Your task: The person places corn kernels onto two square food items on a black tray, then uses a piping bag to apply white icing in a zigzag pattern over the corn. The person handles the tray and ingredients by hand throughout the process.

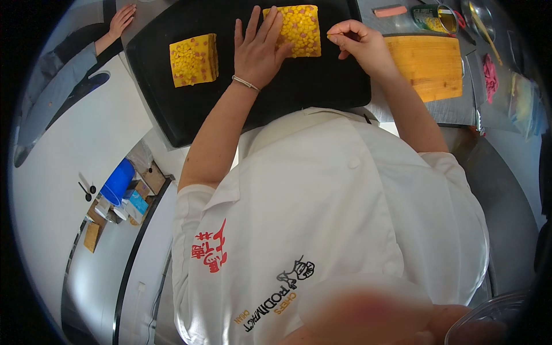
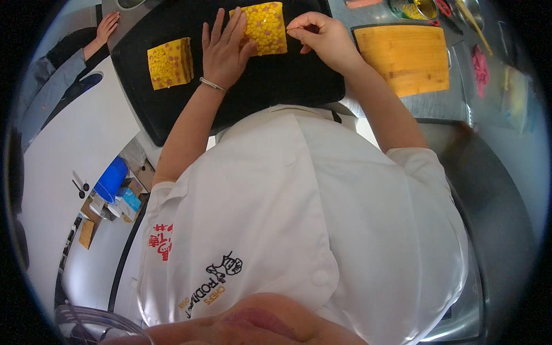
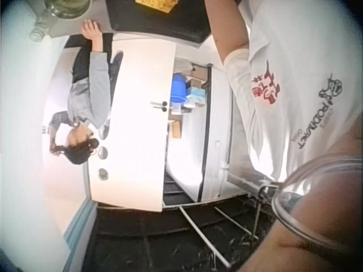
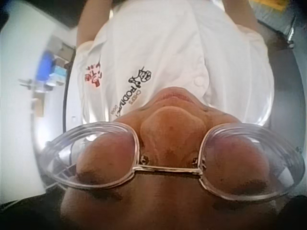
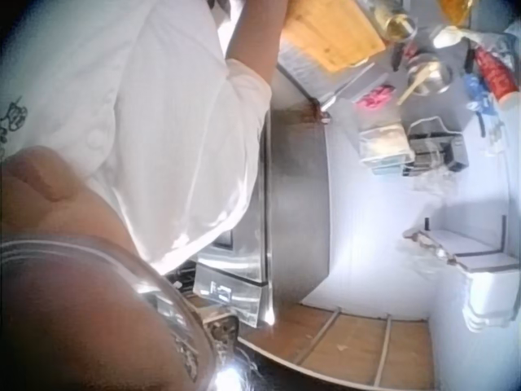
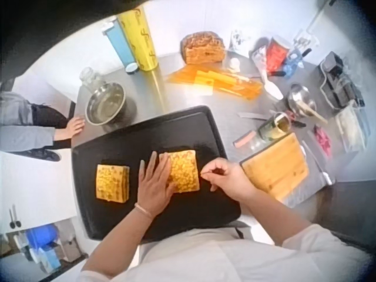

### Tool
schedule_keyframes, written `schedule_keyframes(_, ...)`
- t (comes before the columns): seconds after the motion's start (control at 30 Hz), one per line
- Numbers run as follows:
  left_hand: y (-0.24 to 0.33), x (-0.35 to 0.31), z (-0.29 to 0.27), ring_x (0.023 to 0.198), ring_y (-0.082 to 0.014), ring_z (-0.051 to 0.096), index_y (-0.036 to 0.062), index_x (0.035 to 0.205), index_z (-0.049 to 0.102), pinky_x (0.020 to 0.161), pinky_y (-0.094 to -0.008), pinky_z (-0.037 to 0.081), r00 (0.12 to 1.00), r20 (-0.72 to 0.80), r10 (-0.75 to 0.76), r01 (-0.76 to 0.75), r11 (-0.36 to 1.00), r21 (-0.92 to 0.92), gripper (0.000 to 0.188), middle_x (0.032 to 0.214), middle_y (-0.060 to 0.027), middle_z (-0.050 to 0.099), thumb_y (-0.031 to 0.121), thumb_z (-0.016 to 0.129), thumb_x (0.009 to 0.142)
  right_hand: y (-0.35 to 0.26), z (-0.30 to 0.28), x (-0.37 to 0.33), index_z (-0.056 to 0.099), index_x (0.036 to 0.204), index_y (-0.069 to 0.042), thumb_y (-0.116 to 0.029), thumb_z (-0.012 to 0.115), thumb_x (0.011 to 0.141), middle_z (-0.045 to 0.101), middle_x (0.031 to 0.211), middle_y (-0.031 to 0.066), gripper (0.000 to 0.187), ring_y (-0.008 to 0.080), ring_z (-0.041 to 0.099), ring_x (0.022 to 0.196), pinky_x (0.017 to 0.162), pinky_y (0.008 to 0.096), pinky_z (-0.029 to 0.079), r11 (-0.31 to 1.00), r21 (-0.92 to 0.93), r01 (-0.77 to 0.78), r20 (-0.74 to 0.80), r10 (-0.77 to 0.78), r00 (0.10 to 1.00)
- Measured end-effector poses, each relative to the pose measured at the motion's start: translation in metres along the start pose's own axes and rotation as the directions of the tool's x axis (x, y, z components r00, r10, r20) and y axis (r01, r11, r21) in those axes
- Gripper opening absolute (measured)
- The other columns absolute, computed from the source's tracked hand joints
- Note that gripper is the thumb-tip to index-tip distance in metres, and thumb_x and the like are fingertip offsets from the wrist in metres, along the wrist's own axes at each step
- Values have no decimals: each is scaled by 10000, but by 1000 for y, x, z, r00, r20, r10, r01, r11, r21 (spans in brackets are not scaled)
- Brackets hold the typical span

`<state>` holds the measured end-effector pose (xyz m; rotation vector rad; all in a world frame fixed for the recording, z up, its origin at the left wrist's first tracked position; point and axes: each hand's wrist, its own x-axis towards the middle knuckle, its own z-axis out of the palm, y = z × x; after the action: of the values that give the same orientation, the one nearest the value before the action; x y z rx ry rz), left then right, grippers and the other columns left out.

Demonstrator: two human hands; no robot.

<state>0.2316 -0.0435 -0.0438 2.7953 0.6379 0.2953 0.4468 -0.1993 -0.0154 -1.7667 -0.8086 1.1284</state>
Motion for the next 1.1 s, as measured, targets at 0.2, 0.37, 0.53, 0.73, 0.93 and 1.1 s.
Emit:
schedule_keyframes(0.2, 28, 27, -46, 1210, -347, 560, 30, 1260, 639, 1057, -460, 431, 966, -189, 174, -143, 975, 169, 381, 1348, -135, 591, 82, 632, 882, -6, -2, -3, 728, 1110, -131, -241, 704, 974, 713, 980, 32, 176, 126, 673, 761, 698, 256, 570, 999, -24, -22, -7, 21, 1000)
schedule_keyframes(0.37, 10, 5, -1, 1554, -263, 181, 200, 1512, 441, 1251, -543, 76, 996, 57, 64, -65, 997, 30, 585, 1626, -30, 351, 453, 585, 1005, 0, -2, -1, 727, 1103, -120, -238, 705, 974, 712, 980, 37, 176, 130, 678, 770, 701, 254, 572, 999, 35, -2, 2, 2, 1000)
schedule_keyframes(0.53, 11, -1, -1, 1544, -259, 220, 194, 1543, 382, 1256, -525, 95, 995, 46, 84, -85, 996, 10, 647, 1624, -42, 353, 453, 603, 993, -1, -3, -4, 725, 1099, -108, -229, 703, 975, 710, 977, 36, 175, 128, 675, 769, 702, 257, 573, 999, 4, -40, -8, 40, 999)
schedule_keyframes(0.73, 23, 17, -1, 1534, -263, 255, 158, 1548, 363, 1266, -478, 109, 986, 123, 108, -106, 994, -23, 710, 1621, -68, 353, 459, 635, 965, -2, -1, -5, 721, 1078, -94, -197, 701, 975, 702, 961, 29, 148, 123, 665, 761, 687, 248, 566, 998, 68, -14, -3, 14, 1000)
schedule_keyframes(0.93, 33, 22, -11, 1522, -284, 288, 86, 1519, 401, 1261, -501, 130, 987, 126, 95, -95, 995, -10, 757, 1604, -123, 375, 392, 730, 910, 2, -7, -2, 704, 1070, -69, -176, 708, 966, 689, 969, 11, 149, 90, 641, 753, 657, 246, 555, 985, 173, -13, 23, 10, 1000)
schedule_keyframes(1.1, 43, 49, -6, 1458, -364, 375, -32, 1438, 472, 1199, -487, 297, 988, 17, 155, -152, 980, -132, 731, 1532, -212, 438, 291, 768, 853, 15, -12, -7, 699, 1040, -79, -123, 696, 965, 658, 931, 1, 87, 78, 606, 715, 605, 225, 528, 982, 182, -51, -17, 55, 998)
